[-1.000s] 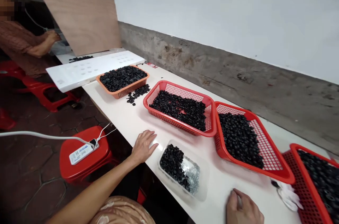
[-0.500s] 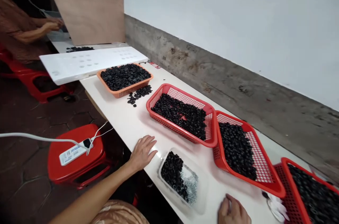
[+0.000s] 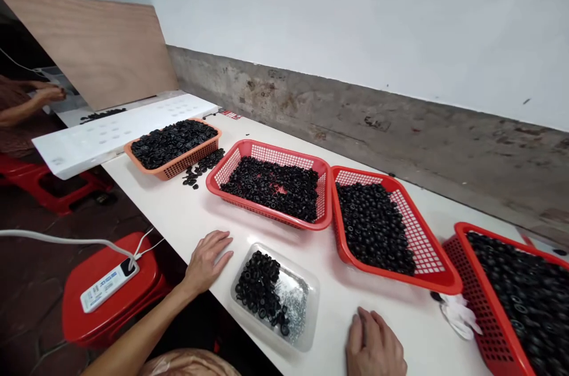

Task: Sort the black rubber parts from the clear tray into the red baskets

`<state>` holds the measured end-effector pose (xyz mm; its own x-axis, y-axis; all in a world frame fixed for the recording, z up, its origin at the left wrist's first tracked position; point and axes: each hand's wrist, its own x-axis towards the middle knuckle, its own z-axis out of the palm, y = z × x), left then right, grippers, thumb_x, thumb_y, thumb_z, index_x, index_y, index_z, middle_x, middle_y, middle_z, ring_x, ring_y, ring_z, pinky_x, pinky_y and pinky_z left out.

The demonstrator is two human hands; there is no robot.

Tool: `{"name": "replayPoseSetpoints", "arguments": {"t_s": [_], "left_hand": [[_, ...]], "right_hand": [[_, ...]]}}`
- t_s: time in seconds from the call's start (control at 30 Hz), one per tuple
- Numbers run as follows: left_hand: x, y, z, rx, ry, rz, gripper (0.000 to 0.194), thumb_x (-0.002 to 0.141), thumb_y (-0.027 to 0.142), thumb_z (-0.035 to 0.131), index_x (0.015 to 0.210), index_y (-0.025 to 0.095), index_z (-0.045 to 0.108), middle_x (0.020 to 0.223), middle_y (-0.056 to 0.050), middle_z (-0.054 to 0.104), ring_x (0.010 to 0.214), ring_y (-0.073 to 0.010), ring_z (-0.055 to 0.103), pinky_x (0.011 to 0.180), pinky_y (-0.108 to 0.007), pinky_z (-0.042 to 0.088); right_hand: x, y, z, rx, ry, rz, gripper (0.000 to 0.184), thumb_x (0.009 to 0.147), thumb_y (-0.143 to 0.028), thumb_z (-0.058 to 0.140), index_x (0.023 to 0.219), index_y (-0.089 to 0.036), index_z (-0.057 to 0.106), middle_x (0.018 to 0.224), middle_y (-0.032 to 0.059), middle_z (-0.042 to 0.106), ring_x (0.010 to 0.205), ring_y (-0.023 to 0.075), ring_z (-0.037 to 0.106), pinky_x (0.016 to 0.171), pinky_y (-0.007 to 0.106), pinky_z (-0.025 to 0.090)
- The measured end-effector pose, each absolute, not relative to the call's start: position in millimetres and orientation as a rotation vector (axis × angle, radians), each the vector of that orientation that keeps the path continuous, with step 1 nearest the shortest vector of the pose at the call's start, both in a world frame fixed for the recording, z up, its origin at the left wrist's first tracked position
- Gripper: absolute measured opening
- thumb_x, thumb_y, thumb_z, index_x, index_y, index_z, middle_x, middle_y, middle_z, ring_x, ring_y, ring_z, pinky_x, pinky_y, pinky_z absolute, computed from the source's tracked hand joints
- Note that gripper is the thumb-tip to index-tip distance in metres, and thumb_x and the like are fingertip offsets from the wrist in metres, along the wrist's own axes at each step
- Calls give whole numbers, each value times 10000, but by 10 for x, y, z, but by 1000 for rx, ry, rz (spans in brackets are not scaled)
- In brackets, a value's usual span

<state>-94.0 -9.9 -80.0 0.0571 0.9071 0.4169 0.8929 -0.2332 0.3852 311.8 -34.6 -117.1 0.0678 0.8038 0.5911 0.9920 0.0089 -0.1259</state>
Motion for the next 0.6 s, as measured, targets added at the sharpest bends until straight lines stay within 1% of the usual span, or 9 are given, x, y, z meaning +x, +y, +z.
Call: {"name": "replayPoseSetpoints", "arguments": {"t_s": [0.13, 0.23, 0.43, 0.6], "left_hand": [[-949, -90, -792, 2287, 1941, 925, 266, 953, 287, 563, 1180, 204, 674, 1253, -107, 675, 1184, -289, 584, 954, -465, 516], [-954, -86, -791, 2301, 1946, 927, 260, 949, 279, 566, 1171, 202, 678, 1240, -106, 681, 1176, -282, 593, 944, -456, 527], [-950, -79, -796, 2314, 1940, 942, 250, 954, 261, 557, 1167, 194, 668, 1238, -115, 680, 1165, -296, 598, 928, -475, 528], [-950, -83, -836, 2341, 1958, 944, 256, 950, 261, 566, 1182, 196, 653, 1240, -115, 679, 1167, -304, 599, 920, -474, 529]], "right_hand": [[3096, -400, -1187, -1824, -1717, -390, 482, 970, -492, 351, 984, -161, 701, 1098, 142, 684, 972, 312, 635, 808, 421, 482], [3102, -417, -1220, -1841, -1659, -312, 462, 966, -505, 376, 978, -177, 701, 1111, 132, 682, 992, 307, 630, 821, 422, 476], [3151, -415, -1225, -1749, -1682, -287, 461, 963, -515, 410, 963, -165, 710, 1084, 139, 690, 984, 300, 638, 812, 408, 482], [3148, -404, -1291, -1735, -1652, -254, 461, 954, -529, 413, 973, -178, 711, 1076, 141, 680, 983, 305, 642, 837, 432, 483]]}}
